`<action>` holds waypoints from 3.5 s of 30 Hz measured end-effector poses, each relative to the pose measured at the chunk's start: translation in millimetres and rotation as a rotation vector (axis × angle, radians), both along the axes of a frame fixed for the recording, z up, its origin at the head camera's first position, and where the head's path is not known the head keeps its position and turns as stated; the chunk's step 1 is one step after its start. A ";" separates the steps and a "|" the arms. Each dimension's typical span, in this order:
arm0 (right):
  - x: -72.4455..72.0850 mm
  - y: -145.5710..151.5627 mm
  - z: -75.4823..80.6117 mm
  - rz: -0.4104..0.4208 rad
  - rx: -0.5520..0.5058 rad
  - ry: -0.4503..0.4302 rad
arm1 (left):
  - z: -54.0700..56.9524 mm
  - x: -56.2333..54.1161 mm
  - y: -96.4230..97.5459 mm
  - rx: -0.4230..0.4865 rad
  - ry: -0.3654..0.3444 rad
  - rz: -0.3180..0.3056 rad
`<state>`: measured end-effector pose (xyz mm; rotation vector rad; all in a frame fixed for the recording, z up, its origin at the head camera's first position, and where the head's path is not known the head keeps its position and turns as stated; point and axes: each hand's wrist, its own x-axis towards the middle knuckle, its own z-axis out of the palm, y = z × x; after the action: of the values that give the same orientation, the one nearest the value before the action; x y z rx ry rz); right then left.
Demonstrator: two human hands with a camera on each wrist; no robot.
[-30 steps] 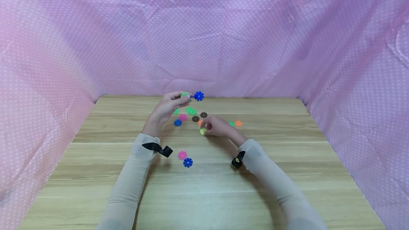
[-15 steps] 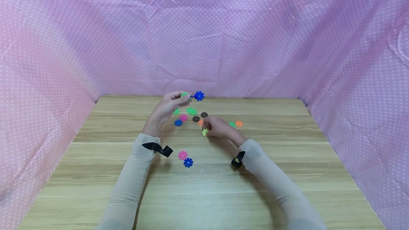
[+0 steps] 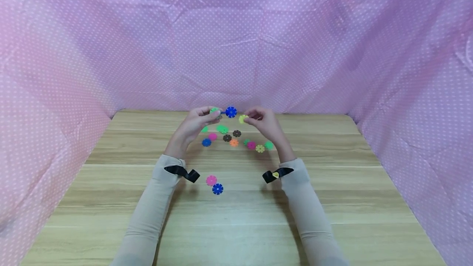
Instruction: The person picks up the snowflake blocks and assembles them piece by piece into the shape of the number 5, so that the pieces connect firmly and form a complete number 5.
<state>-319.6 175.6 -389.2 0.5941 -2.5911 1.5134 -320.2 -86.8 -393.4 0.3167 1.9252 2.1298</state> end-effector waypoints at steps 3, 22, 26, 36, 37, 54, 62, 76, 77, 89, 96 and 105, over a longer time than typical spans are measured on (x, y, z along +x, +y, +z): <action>0.1 -0.7 5.1 -0.016 -0.115 0.016 | -1.8 -1.1 0.5 -0.008 -0.008 -0.005; -3.4 -8.7 -3.5 -0.030 -0.299 0.092 | -14.0 -8.0 6.1 0.005 -0.006 -0.031; -3.3 -8.9 -4.3 -0.034 -0.278 0.099 | -15.9 -9.4 7.6 -0.005 -0.006 -0.041; -1.8 -20.6 -6.4 -0.059 -0.308 0.098 | -11.6 -2.3 17.0 0.050 -0.049 -0.129; -0.5 -22.4 -5.8 -0.057 -0.309 0.103 | -11.4 -1.6 18.0 0.043 -0.047 -0.118; 31.6 -46.8 16.4 -0.111 -0.306 0.193 | -8.7 4.8 29.2 -0.006 -0.018 0.127; 18.9 -48.4 -0.1 -0.172 -0.359 0.242 | -7.0 6.3 37.8 0.070 -0.037 0.160; 4.8 -39.9 -8.9 -0.113 -0.393 0.203 | -5.9 6.7 40.6 0.041 -0.027 0.094; 3.4 -37.7 -9.2 -0.103 -0.383 0.183 | -5.7 5.8 38.2 0.009 -0.013 0.070; 21.2 -37.0 13.4 -0.080 -0.313 0.106 | -4.9 1.9 29.1 -0.097 0.030 -0.036; 26.3 -37.8 17.8 -0.046 -0.283 0.111 | -5.9 0.1 28.7 -0.097 -0.005 -0.030; 28.3 -40.6 17.0 -0.003 -0.254 0.090 | -8.7 0.1 24.1 -0.118 0.053 0.014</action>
<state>-291.4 135.0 -372.3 0.6141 -2.2839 1.7340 -320.0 -62.8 -402.1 0.3403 2.0790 2.0247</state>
